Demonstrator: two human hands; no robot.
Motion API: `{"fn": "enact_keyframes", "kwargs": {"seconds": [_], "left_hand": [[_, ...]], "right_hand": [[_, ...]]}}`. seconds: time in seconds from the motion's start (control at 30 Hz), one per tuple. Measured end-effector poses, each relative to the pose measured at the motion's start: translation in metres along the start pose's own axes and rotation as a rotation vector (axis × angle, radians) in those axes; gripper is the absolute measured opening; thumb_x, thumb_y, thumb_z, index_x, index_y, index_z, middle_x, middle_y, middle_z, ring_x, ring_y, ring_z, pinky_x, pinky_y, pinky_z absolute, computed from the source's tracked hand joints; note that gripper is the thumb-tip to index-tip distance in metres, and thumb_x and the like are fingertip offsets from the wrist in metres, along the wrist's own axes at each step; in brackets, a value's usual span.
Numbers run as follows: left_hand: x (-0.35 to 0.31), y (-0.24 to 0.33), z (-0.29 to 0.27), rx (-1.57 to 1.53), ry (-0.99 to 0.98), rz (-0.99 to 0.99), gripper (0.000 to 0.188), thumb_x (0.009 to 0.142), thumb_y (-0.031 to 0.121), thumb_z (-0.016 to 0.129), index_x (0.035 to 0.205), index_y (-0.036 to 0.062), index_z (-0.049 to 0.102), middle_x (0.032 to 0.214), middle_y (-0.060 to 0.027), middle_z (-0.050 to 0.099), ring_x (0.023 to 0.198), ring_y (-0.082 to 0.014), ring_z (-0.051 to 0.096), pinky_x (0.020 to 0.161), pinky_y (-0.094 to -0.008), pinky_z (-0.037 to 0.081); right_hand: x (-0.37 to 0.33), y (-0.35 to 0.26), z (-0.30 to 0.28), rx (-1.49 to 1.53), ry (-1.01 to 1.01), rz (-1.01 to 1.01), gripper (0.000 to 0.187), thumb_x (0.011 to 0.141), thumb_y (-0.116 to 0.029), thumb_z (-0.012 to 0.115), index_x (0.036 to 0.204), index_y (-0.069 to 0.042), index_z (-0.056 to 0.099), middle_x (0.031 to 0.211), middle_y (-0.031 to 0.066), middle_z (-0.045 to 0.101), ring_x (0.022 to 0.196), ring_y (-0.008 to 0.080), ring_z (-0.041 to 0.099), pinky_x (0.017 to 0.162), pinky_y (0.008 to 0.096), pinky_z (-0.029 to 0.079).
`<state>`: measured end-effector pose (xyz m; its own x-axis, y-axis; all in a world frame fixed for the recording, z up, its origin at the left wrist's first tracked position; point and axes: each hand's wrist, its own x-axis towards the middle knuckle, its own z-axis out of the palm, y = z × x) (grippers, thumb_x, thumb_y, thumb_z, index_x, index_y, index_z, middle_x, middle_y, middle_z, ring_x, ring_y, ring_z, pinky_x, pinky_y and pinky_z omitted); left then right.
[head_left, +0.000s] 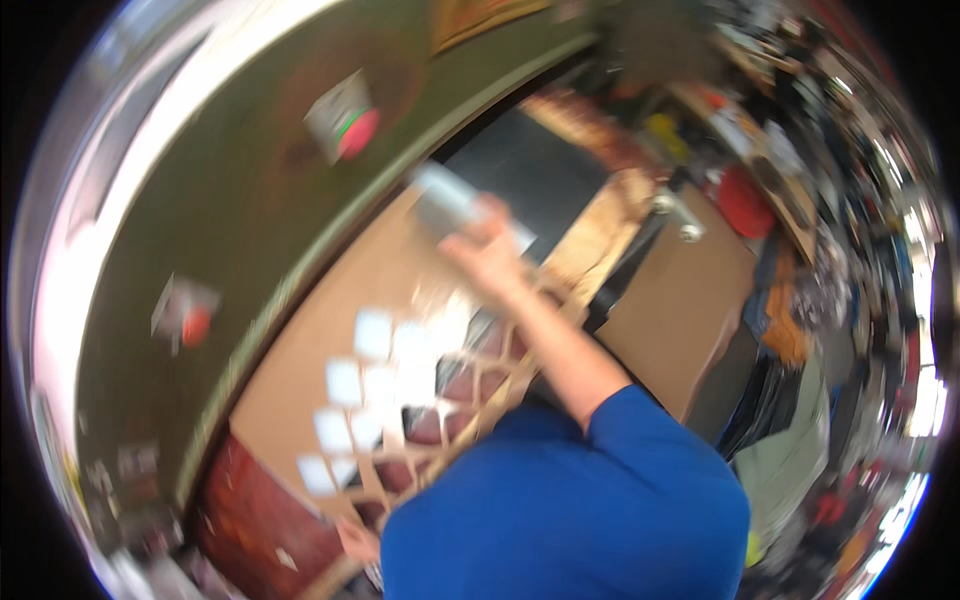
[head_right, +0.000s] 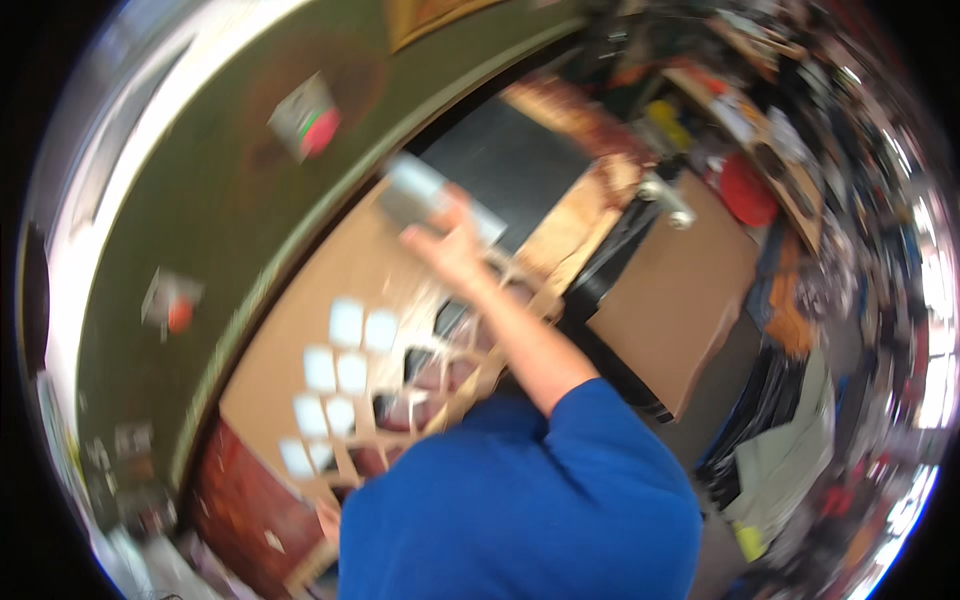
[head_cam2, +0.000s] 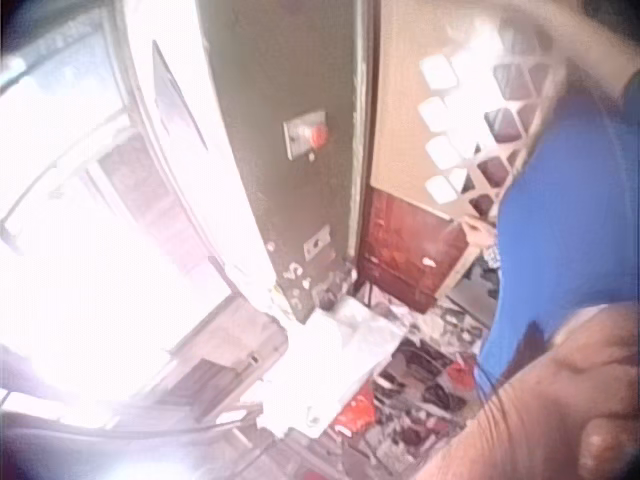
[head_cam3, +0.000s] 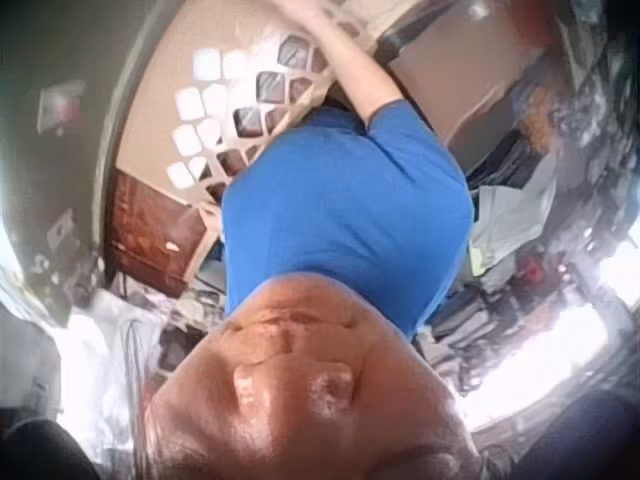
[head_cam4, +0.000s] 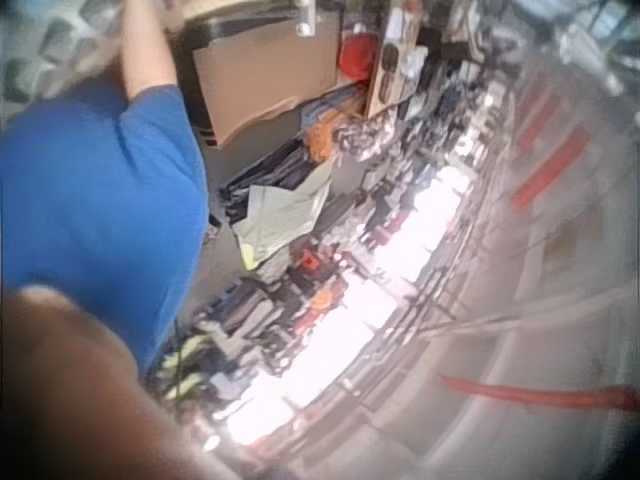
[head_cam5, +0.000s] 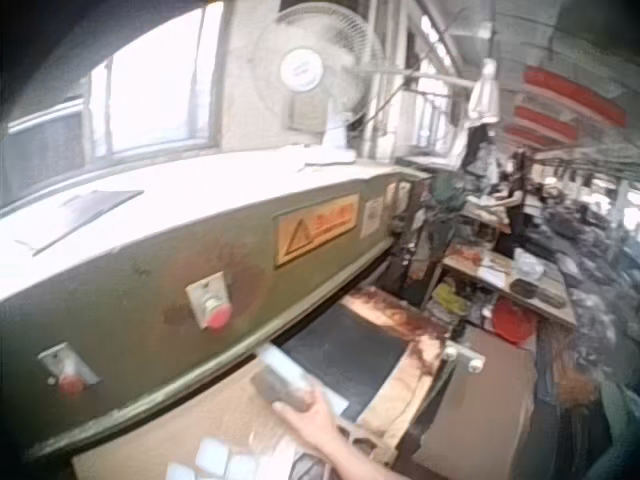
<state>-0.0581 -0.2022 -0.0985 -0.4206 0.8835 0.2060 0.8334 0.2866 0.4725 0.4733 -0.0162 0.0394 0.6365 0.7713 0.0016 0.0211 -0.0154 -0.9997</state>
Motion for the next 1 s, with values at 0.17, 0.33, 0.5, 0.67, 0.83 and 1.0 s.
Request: {"fn": "enact_keyframes", "kwargs": {"seconds": [0.17,0.33,0.5,0.67,0.83,1.0], "left_hand": [[-0.007,0.054,-0.029,-0.055,-0.091,-0.053,0.037,0.1,0.033,0.051,0.079,0.0043,0.062,0.067,-0.021,0.058,0.062,-0.0407,0.054,0.055,-0.0493,0.04],[0.002,0.09,-0.036,0.04,-0.024,0.004,0.039,0.1,0.033,0.05,0.073,0.0063,0.058,0.062,-0.0175,0.055,0.058,-0.039,0.051,0.053,-0.0484,0.038],[0.035,0.098,-0.019,0.092,0.115,0.134,0.045,0.1,0.039,0.049,0.07,0.0061,0.055,0.056,-0.0191,0.052,0.049,-0.0385,0.05,0.047,-0.0479,0.035],[0.079,0.114,-0.005,0.1,0.126,0.07,0.049,0.099,0.041,0.05,0.067,0.0045,0.053,0.056,-0.0192,0.051,0.048,-0.0371,0.048,0.047,-0.0469,0.034],[0.131,0.134,0.003,0.053,0.092,-0.048,0.047,0.098,0.041,0.052,0.069,0.0043,0.055,0.059,-0.0187,0.055,0.052,-0.0393,0.05,0.051,-0.0496,0.037],[0.18,0.138,0.008,0.076,0.072,0.002,0.048,0.097,0.043,0.052,0.069,0.0041,0.055,0.058,-0.0204,0.054,0.053,-0.042,0.051,0.052,-0.0512,0.037]], "right_hand": [[-0.01,0.001,-0.017,-0.492,-0.087,-0.327,0.094,0.069,-0.015,0.084,0.146,-0.008,0.03,0.122,0.0193,0.057,0.11,0.0308,0.058,0.098,0.0392,0.046],[0.003,0.018,-0.003,-0.666,-0.203,-0.574,0.094,0.068,-0.015,0.084,0.146,-0.002,0.032,0.124,0.0216,0.054,0.117,0.0344,0.052,0.099,0.0411,0.043],[0.048,-0.002,0.021,-0.423,-0.118,-0.411,0.081,0.079,-0.025,0.075,0.144,0.002,0.034,0.123,0.022,0.055,0.114,0.0353,0.051,0.098,0.0421,0.043],[0.113,-0.068,0.082,-0.608,0.243,-0.931,0.081,0.09,-0.042,0.059,0.144,0.009,0.025,0.14,0.0331,0.036,0.132,0.0468,0.031,0.111,0.052,0.025],[0.12,-0.077,0.124,-0.54,0.157,-0.752,0.1,0.089,-0.046,0.061,0.147,0.013,0.004,0.151,0.0391,-0.001,0.141,0.0543,0.007,0.115,0.0558,0.012],[0.118,-0.057,0.124,-0.552,0.146,-0.832,0.105,0.083,-0.043,0.071,0.149,0.007,0.007,0.152,0.0355,0.004,0.14,0.0512,0.012,0.115,0.0547,0.015]]}}
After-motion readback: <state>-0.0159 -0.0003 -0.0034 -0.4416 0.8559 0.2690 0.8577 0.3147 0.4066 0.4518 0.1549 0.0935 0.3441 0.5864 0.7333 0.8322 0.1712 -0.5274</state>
